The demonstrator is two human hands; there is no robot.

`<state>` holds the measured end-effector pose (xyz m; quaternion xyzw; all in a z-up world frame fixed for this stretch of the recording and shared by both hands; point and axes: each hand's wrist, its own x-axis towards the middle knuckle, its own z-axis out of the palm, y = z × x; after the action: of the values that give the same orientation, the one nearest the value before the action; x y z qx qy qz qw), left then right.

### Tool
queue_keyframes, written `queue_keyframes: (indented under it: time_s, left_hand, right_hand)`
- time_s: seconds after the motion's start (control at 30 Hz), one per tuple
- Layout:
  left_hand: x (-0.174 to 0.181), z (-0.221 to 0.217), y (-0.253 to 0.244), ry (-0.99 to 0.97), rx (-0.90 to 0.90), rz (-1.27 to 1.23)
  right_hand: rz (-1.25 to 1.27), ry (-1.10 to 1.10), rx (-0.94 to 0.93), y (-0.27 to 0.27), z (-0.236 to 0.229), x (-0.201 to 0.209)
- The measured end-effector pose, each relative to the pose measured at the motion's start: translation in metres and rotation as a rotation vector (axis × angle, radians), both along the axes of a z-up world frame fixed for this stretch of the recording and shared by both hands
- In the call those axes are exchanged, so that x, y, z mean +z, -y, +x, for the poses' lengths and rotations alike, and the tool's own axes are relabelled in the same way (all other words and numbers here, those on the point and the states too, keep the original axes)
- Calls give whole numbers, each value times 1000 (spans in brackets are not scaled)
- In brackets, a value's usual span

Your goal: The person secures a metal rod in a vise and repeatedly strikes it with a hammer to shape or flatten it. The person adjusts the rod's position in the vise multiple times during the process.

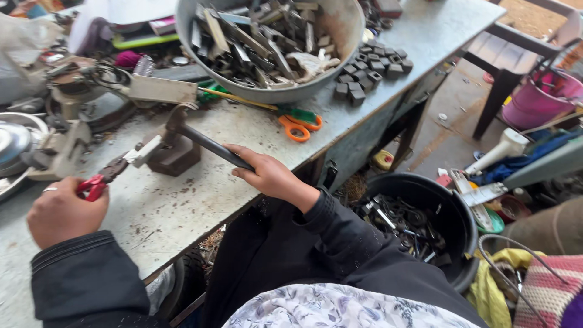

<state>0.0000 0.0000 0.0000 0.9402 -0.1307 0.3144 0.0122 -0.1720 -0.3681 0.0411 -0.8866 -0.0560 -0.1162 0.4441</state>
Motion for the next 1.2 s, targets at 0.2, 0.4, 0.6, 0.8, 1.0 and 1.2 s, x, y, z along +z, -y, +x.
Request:
queue_keyframes:
  time_s: [0.2, 0.4, 0.6, 0.8, 1.0, 1.2]
  left_hand:
    - [-4, -2, 0, 30, -9, 6]
    - [-3, -4, 0, 29, 12, 28]
    - [-5, -2, -1, 20, 26, 53]
    - [-5, -1, 0, 10, 31, 49]
    - [-5, -1, 0, 2, 36, 52]
    - [-3, -2, 1, 17, 30, 45]
  right_hand:
    - [77, 43, 39, 3, 1, 3]
    - [107, -83, 17, 4, 1, 6]
    - [107, -71, 11, 6, 2, 1]
    - [114, 16, 40, 8, 6, -6]
    - [126, -75, 17, 9, 5, -4]
    - [135, -2, 46, 9, 5, -3]
